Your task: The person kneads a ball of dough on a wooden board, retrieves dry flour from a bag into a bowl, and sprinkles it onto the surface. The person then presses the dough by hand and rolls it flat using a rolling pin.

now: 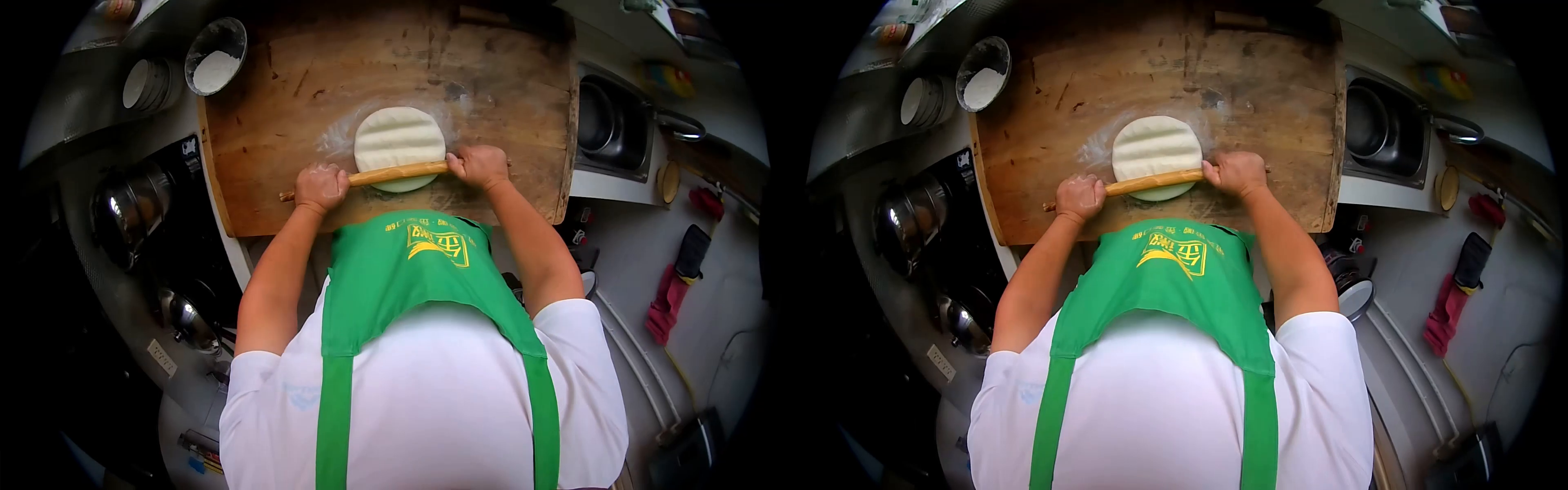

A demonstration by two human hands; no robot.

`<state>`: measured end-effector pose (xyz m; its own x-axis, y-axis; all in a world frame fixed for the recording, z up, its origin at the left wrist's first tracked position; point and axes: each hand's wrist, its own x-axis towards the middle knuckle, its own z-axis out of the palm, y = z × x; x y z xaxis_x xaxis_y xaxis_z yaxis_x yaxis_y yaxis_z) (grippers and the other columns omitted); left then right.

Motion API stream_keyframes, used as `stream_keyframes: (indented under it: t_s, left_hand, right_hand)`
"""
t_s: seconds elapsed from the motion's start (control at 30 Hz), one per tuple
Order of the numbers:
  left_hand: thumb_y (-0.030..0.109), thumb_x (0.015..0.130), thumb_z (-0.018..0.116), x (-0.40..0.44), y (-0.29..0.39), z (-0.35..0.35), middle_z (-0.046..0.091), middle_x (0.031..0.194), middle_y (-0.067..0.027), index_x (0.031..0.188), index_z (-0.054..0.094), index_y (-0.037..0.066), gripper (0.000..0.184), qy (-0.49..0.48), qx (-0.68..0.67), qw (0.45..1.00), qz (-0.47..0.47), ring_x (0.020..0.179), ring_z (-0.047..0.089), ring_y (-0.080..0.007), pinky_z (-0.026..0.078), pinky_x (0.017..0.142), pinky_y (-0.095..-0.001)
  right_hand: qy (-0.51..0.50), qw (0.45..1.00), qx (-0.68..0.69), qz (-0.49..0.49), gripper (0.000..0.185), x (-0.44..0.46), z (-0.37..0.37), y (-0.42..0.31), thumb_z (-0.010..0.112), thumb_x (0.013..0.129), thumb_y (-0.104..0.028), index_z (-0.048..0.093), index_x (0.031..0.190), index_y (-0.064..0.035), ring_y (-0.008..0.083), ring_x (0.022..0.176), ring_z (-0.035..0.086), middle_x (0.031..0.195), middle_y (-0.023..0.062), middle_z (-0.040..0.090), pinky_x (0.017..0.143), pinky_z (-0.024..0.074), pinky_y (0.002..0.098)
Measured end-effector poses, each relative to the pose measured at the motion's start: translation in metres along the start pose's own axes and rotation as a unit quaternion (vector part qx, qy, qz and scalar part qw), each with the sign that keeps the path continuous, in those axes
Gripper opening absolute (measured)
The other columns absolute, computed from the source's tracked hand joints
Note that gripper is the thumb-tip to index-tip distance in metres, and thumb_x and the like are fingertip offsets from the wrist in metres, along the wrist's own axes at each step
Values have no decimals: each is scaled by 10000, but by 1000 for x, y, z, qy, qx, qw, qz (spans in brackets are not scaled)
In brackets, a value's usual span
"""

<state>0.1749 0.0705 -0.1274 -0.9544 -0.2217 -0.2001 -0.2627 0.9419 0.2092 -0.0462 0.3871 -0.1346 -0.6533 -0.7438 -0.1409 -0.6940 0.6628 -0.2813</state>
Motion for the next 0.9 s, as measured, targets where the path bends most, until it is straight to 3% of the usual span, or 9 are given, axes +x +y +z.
stream_keyframes:
  t_s: [0.07,0.2,0.43,0.53,0.6,0.63,0.8,0.87,0.9]
  left_hand:
    - [328,865,571,3,-1,3,670,794,-99,744,665,137,245,32,-14,999,1,778,646,-326,529,737,-456]
    - [348,840,582,7,-6,12,662,812,-94,767,653,136,236,-5,-27,1000,13,782,644,-323,527,729,-461]
    - [353,861,558,13,-9,14,690,845,-110,795,658,128,255,-32,-12,999,-6,816,663,-322,534,752,-470]
    - [339,910,518,11,-2,1,714,862,-124,792,684,113,304,-38,-6,999,-17,855,681,-333,544,777,-480]
    - [319,924,496,11,-4,-5,709,897,-127,814,669,102,299,-124,-1,990,-62,844,675,-339,545,777,-492]
    - [319,924,496,7,-3,-9,709,897,-127,814,669,102,299,-116,1,991,-59,844,675,-339,545,777,-492]
    - [313,904,535,-20,7,1,694,834,-121,778,711,106,299,-25,1,999,22,836,667,-324,552,747,-461]
    - [308,892,545,-20,6,6,682,839,-112,809,711,112,270,-6,2,1000,29,835,656,-314,548,751,-451]
    - [303,881,555,-21,8,8,671,845,-103,839,710,119,245,12,2,999,41,833,645,-303,544,755,-441]
  right_hand:
    - [11,1000,6,-13,401,-1,6,4,588,871,-512,635,674,-165,296,619,649,657,81,641,540,507,444]
    - [48,998,24,-33,343,10,7,6,624,809,-482,604,668,-170,291,605,624,639,59,606,537,499,442]
    - [38,999,14,-32,376,13,17,7,597,834,-491,611,672,-153,290,649,651,665,61,633,556,508,455]
    - [-39,999,1,17,428,15,1,1,531,899,-489,688,728,-130,317,724,690,747,95,700,614,535,476]
    - [-155,984,28,78,484,24,-20,-7,453,959,-469,755,820,-118,356,799,708,840,132,742,687,551,501]
    - [-188,980,28,59,512,22,-33,-9,413,978,-453,776,855,-114,378,837,707,867,152,749,731,549,521]
    - [-138,990,11,34,490,-14,-11,-9,449,956,-425,753,753,-98,369,768,702,801,150,734,697,554,509]
    - [-38,998,0,57,396,-19,2,-9,511,918,-384,712,704,-118,340,683,688,737,120,712,629,548,489]
    - [-46,997,1,55,396,-20,7,-8,511,918,-384,712,704,-118,340,683,688,737,120,712,629,548,489]
